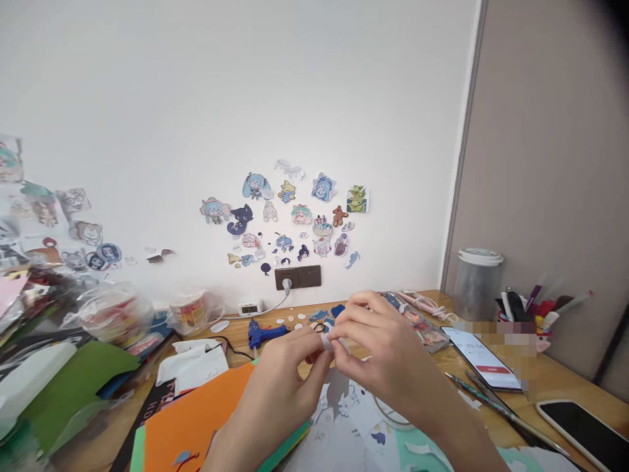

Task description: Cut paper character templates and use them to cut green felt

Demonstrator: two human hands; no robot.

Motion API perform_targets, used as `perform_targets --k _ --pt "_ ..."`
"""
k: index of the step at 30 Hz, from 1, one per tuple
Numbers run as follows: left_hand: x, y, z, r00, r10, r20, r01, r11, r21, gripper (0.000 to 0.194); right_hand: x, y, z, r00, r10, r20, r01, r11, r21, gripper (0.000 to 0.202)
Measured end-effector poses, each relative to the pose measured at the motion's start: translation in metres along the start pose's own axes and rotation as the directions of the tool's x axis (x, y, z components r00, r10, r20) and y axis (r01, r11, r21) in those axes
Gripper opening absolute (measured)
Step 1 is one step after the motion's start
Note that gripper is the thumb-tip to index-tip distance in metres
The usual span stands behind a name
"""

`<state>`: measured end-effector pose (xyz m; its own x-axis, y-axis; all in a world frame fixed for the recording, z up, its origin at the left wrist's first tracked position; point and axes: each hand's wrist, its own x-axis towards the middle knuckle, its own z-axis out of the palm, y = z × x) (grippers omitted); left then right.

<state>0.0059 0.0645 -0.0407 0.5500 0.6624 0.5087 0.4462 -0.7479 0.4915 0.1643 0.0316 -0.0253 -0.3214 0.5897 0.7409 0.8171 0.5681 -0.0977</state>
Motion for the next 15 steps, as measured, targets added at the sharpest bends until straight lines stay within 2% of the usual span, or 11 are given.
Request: perform_targets --k 6,9,12,14,15 --pt "0.002 0.0 0.0 1.0 0.005 -0.01 -0.005 1.0 -0.004 0.031 0.0 -0.002 0.0 1.0 -0.001 -0.014 0.001 1.0 -0.001 0.016" --pt "0.002 -0.002 -0.002 1.0 0.002 -0.014 -0.002 1.0 -0.01 0.029 0.003 -0.001 0.002 0.996 0.049 -0.071 -0.047 0.999 0.021 0.016" --pt "0.002 -0.005 -0.005 0.998 -0.021 -0.054 0.021 1.0 0.001 0.026 0.006 0.012 0.006 0.975 0.181 -0.13 -0.184 0.983 -0.012 0.015" --pt "0.003 -0.007 -0.008 0.993 -0.048 -0.106 0.048 0.999 0.003 0.026 0.004 0.032 0.011 0.941 0.319 -0.113 -0.332 0.935 -0.128 0.015" --pt "0.003 -0.007 -0.01 0.989 -0.061 -0.135 0.06 0.998 -0.006 0.027 0.001 0.045 0.013 0.907 0.41 -0.099 -0.422 0.878 -0.227 0.014"
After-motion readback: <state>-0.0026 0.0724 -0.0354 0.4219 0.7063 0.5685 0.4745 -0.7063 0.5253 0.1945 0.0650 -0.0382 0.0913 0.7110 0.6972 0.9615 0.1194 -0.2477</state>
